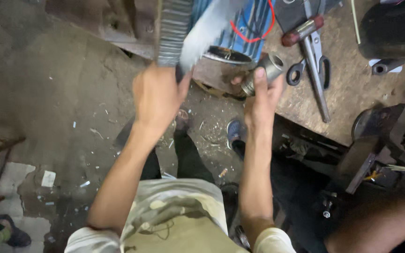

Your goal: The person uses a metal file to smooth the edges of a metal saw blade while holding a cylindrical metal piece. The person then uses a small brush to clean the exterior of a blue motor casing.

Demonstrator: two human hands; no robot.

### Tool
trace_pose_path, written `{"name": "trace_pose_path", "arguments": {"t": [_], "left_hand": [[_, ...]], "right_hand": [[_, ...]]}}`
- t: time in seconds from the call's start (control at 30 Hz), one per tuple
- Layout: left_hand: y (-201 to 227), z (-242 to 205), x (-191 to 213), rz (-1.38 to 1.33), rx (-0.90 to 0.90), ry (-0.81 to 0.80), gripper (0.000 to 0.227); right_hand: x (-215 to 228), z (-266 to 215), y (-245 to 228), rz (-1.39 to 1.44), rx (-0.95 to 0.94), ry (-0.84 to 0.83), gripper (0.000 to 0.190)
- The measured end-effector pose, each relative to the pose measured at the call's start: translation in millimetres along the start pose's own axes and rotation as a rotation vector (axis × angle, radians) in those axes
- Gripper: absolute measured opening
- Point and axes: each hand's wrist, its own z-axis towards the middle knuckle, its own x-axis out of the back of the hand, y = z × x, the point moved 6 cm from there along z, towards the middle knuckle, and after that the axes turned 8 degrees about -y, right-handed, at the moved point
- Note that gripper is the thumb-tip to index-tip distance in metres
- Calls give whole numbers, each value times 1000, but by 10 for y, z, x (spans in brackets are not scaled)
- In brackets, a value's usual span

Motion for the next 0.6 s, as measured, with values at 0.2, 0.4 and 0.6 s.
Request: {"name": "trace_pose_path", "arguments": {"t": [0.2, 0.4, 0.6], "left_hand": [[84, -1090, 58, 44, 38, -111, 56], [241, -1549, -127, 119, 95, -213, 41], [360, -1806, -134, -414, 99, -421, 31]], "right_hand": [[-385, -695, -217, 190, -117, 85, 33], [-414, -874, -366, 100, -175, -85, 39], [-199, -881, -242, 41, -242, -92, 40]]}}
